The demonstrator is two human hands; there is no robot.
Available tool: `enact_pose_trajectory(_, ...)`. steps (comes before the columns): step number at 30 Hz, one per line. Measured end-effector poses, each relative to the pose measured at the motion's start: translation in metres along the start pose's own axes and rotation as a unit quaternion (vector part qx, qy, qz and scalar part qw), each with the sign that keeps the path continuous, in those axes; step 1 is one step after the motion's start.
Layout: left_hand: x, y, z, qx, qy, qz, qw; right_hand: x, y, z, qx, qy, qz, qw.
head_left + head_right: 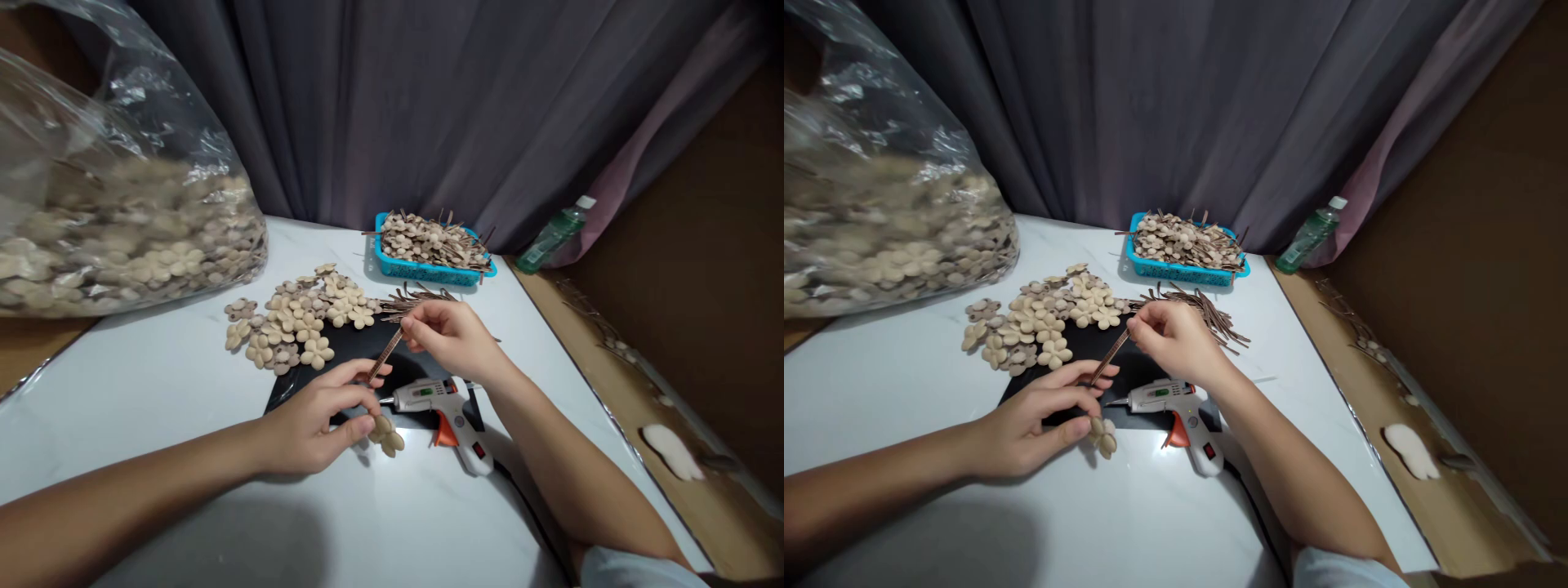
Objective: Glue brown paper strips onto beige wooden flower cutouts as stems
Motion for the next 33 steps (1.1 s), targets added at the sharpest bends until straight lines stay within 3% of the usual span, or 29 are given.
enact_pose_trajectory(8, -0.001, 0.001, -0.002, -0.01, -0.014, -0.001, 1.0, 0.0, 0.0, 0.0, 0.009, 0.026, 0.002, 1.0)
enact_pose_trajectory(19, 0.005, 0.0, -0.007, -0.074, 0.031, -0.046, 0.996, 0.019, -0.009, 0.027, 0.082, 0.064, -0.003, 0.995)
enact_pose_trajectory(33, 0.0, 0.001, -0.007, -0.099, 0.023, -0.027, 0.994, 0.021, -0.013, 0.033, 0.073, 0.044, -0.021, 0.996)
Point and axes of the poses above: each hand's wrist, its own y-axis towards the middle knuckle, its own z-axis out of the palm, x = y × z, the point moved 4 cm from there along y, towards the middle knuckle, and after that the axes turned 2 degrees about -y, right-handed, at the moved point
